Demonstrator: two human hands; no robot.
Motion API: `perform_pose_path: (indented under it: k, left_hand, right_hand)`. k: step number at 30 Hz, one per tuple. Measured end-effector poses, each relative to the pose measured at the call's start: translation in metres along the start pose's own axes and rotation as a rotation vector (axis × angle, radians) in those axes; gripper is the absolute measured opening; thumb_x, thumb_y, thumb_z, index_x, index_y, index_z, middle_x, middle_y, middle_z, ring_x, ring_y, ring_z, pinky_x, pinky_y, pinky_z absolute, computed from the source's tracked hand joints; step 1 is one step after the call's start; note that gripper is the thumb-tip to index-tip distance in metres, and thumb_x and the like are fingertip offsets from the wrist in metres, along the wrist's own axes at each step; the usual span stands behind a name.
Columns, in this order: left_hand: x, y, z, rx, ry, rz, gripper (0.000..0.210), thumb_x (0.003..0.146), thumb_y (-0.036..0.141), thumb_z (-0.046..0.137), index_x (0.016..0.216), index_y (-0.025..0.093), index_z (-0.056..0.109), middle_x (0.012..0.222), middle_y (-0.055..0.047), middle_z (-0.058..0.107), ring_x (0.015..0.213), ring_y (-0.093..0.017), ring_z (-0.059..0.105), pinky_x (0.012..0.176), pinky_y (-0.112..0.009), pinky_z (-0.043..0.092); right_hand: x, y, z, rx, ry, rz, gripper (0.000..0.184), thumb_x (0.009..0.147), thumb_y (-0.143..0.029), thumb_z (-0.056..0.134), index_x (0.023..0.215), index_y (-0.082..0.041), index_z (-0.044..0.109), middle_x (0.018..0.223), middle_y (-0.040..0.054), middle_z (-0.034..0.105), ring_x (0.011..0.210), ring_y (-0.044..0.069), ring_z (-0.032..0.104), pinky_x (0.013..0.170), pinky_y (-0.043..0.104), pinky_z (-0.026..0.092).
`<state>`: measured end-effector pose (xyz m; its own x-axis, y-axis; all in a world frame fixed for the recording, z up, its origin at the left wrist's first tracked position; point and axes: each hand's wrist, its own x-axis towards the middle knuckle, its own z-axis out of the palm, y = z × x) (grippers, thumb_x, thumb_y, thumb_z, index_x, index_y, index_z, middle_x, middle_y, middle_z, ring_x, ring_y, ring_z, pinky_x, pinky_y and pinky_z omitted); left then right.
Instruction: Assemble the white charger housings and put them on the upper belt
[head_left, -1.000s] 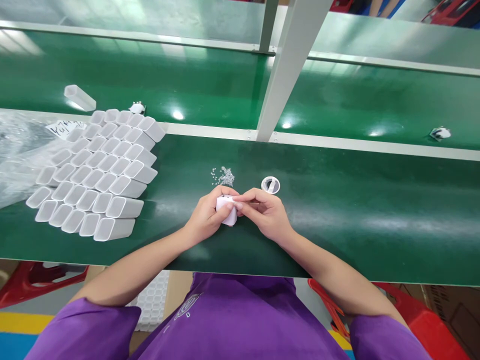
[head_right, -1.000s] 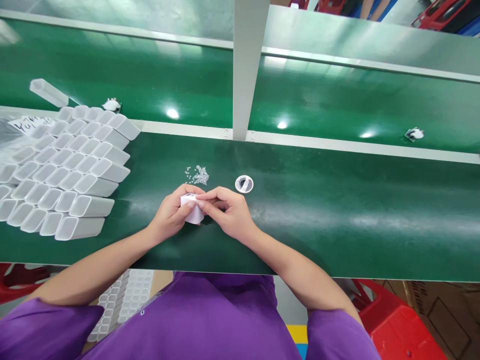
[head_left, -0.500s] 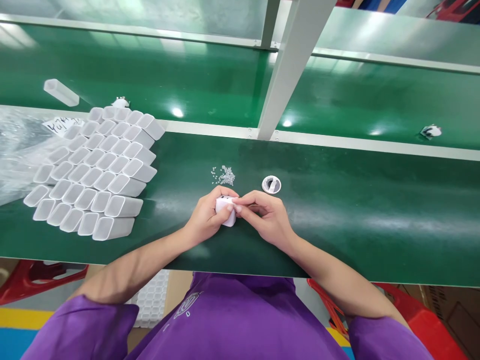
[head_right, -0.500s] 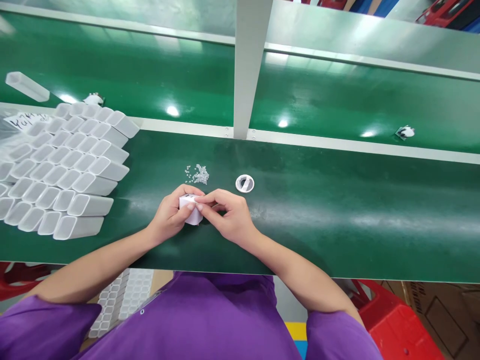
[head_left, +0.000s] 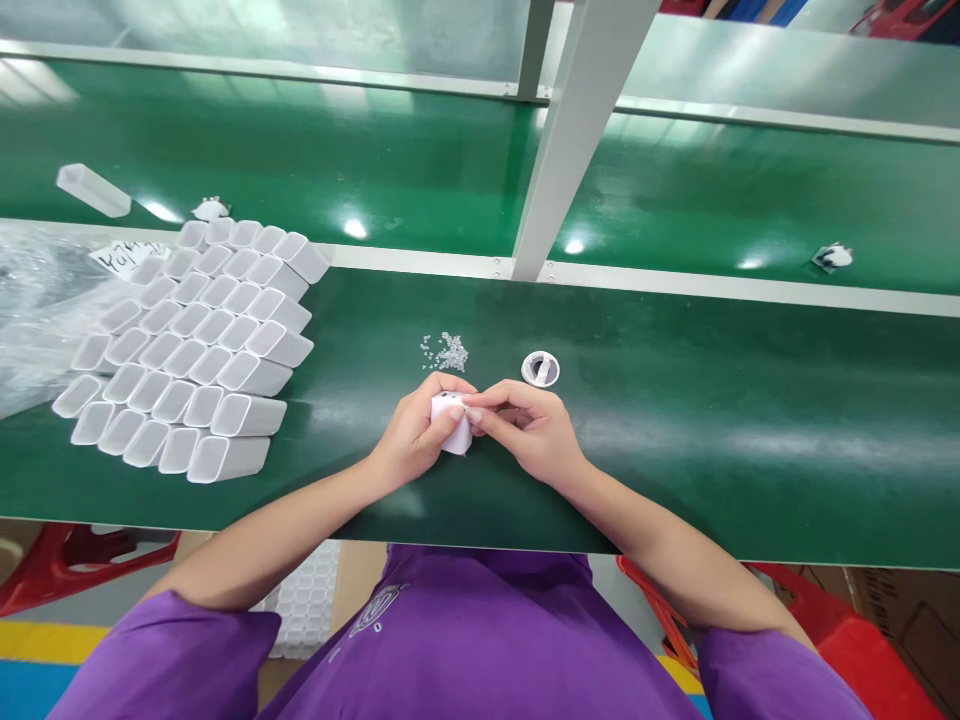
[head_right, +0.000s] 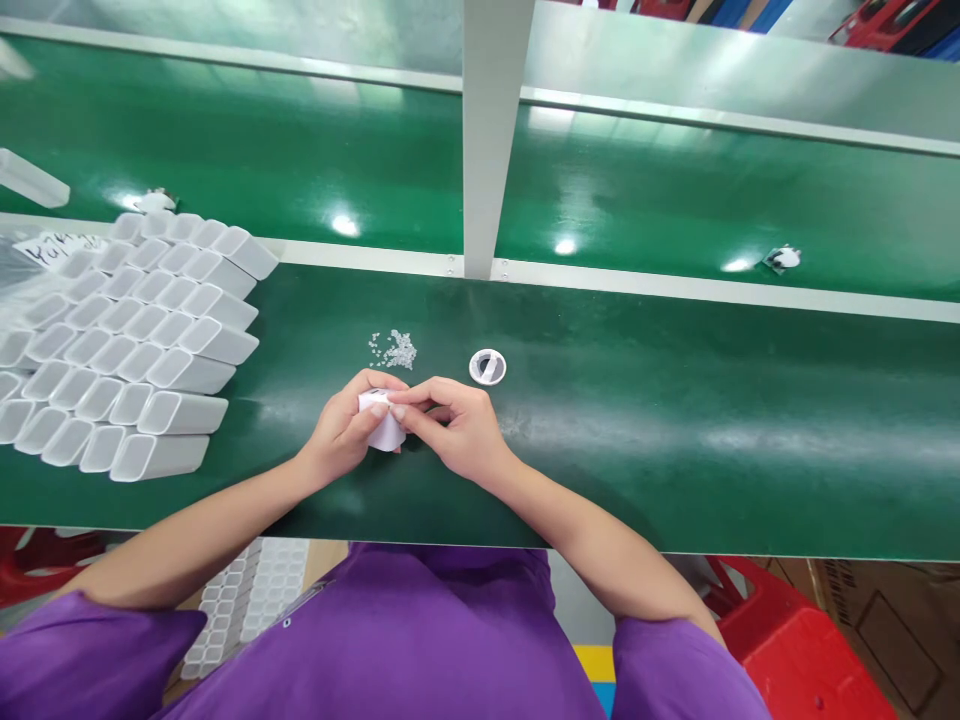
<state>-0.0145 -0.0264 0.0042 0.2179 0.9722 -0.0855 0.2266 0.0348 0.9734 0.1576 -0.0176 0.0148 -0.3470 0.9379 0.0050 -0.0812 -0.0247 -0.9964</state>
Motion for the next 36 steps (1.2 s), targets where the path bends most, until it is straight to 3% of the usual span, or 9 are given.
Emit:
perform_pose_path:
  k: [4,15,18,20,22,25,28,31,36]
  left_hand:
    - [-0.001,-0.002,0.0,-0.169,-0.086,-0.066,0.044,0.087,0.059,0.05,0.101,0.017,0.055,0.074,-0.002,0.068,0.051,-0.015,0.063,0.049,-0.025,0.048]
    - [0.003,-0.003,0.0,0.068,0.045,0.045,0.041,0.082,0.057,0.054,0.091,0.017,0.059,0.076,-0.003,0.068,0.062,-0.015,0.061,0.055,-0.025,0.047]
    - [0.007,-0.005,0.001,0.001,0.018,0.006,0.041,0.083,0.057,0.054,0.094,0.018,0.058,0.076,-0.002,0.067,0.057,-0.014,0.06,0.053,-0.026,0.048]
    - [0.011,-0.006,0.001,-0.139,0.033,-0.057,0.042,0.085,0.058,0.052,0.099,0.018,0.056,0.079,-0.003,0.066,0.056,-0.014,0.061,0.052,-0.027,0.05]
    - [0.015,-0.007,0.003,-0.306,0.095,-0.109,0.045,0.087,0.06,0.049,0.104,0.019,0.053,0.087,-0.004,0.066,0.064,-0.016,0.064,0.057,-0.03,0.055]
    - [0.019,-0.012,0.007,-0.453,0.106,-0.157,0.051,0.086,0.063,0.048,0.111,0.018,0.052,0.093,-0.007,0.067,0.079,-0.02,0.067,0.068,-0.034,0.058]
    - [0.025,-0.019,0.004,-0.472,0.077,-0.12,0.059,0.082,0.066,0.052,0.112,0.015,0.055,0.098,-0.01,0.067,0.083,-0.02,0.065,0.069,-0.033,0.058]
    - [0.033,-0.023,-0.009,-0.498,0.186,-0.018,0.06,0.083,0.064,0.053,0.115,0.014,0.056,0.092,-0.009,0.066,0.076,-0.017,0.063,0.062,-0.028,0.056]
    - [0.044,-0.016,-0.037,-0.537,0.418,0.036,0.042,0.086,0.053,0.054,0.092,0.013,0.062,0.071,-0.003,0.06,0.059,-0.011,0.056,0.049,-0.02,0.047]
  right_hand:
    - [0.0,0.0,0.0,0.047,-0.009,0.044,0.028,0.08,-0.044,0.072,0.091,-0.018,0.072,0.084,0.0027,0.068,0.065,0.013,0.068,0.058,0.024,0.059]
    - [0.001,0.002,0.0,-0.143,0.004,-0.083,0.016,0.087,-0.032,0.065,0.09,-0.017,0.07,0.082,0.0026,0.066,0.069,0.012,0.064,0.06,0.022,0.056]
    - [0.004,0.007,-0.001,-0.178,0.009,-0.153,0.015,0.091,-0.029,0.059,0.095,-0.018,0.069,0.084,0.0029,0.064,0.072,0.012,0.063,0.061,0.022,0.057]
    - [0.004,0.01,0.001,-0.262,0.008,-0.246,0.021,0.091,-0.029,0.058,0.108,-0.02,0.066,0.094,0.0048,0.062,0.082,0.014,0.063,0.067,0.025,0.059]
    - [0.003,0.013,0.002,-0.437,-0.018,-0.365,0.039,0.088,-0.031,0.064,0.125,-0.021,0.056,0.113,0.0093,0.059,0.101,0.019,0.061,0.082,0.033,0.059]
    - [0.008,0.016,0.001,-0.766,-0.027,-0.494,0.056,0.086,-0.032,0.066,0.136,-0.022,0.044,0.131,0.0145,0.051,0.121,0.026,0.052,0.1,0.044,0.051]
    - [0.035,0.008,-0.008,-0.916,-0.026,-0.546,0.043,0.09,-0.027,0.059,0.131,-0.022,0.047,0.122,0.0125,0.055,0.114,0.025,0.056,0.096,0.041,0.051]
    - [0.094,-0.012,-0.016,-1.008,0.008,-0.502,0.043,0.085,-0.02,0.061,0.127,-0.017,0.051,0.122,0.0146,0.051,0.108,0.025,0.057,0.09,0.038,0.052]
    - [0.202,-0.037,-0.011,-1.326,0.055,-0.083,0.057,0.082,-0.009,0.053,0.138,-0.011,0.041,0.131,0.019,0.043,0.105,0.029,0.058,0.088,0.039,0.049]
